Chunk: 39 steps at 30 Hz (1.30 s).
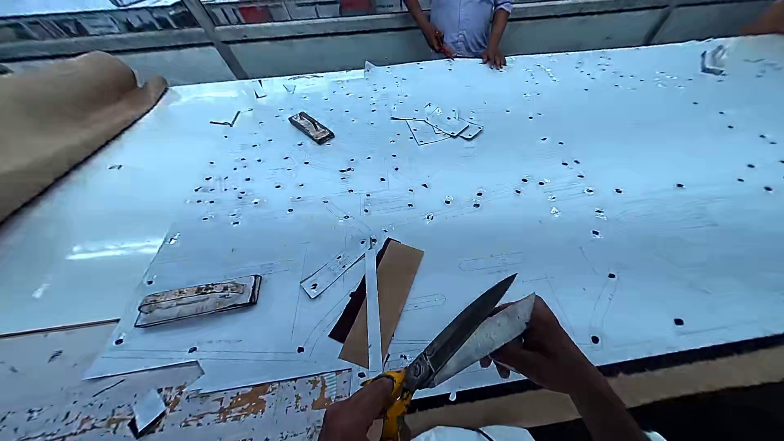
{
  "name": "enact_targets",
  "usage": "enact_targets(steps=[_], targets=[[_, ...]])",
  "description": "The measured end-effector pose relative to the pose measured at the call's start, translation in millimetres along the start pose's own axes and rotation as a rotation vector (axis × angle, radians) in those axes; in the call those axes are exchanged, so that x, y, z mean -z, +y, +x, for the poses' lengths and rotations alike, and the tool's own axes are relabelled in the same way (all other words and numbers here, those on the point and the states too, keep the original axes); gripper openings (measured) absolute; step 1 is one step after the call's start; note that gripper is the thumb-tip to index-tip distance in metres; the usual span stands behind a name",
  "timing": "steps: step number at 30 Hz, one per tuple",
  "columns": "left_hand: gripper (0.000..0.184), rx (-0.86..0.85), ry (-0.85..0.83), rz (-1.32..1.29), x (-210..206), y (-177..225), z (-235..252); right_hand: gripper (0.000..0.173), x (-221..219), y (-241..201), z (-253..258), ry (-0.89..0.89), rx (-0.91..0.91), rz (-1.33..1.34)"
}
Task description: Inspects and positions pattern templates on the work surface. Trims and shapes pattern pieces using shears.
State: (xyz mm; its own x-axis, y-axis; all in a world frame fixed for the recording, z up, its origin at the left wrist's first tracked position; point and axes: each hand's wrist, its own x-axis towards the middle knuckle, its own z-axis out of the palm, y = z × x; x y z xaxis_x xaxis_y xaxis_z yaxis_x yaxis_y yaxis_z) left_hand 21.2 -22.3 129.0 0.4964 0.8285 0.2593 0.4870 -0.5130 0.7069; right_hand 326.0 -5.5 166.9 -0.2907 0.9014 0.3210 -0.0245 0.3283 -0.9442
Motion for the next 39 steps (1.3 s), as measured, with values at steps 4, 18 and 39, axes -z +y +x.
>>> enact_targets(steps=[4,18,39], targets=[[0.019,0.002,-0.011,-0.012,1.8,-1.8,-1.5,0.010,-0.2,-2.4,2.2,-0.014,0.026,-0.014],[0.016,0.016,-0.017,-0.046,3.9,-2.6,0.8,0.015,1.1,-2.7,6.1,-0.043,0.026,-0.047],[0.016,0.687,0.006,0.092,-85.0,-107.7,58.2,0.019,8.5,8.4,2.6,0.536,-0.314,0.377]])
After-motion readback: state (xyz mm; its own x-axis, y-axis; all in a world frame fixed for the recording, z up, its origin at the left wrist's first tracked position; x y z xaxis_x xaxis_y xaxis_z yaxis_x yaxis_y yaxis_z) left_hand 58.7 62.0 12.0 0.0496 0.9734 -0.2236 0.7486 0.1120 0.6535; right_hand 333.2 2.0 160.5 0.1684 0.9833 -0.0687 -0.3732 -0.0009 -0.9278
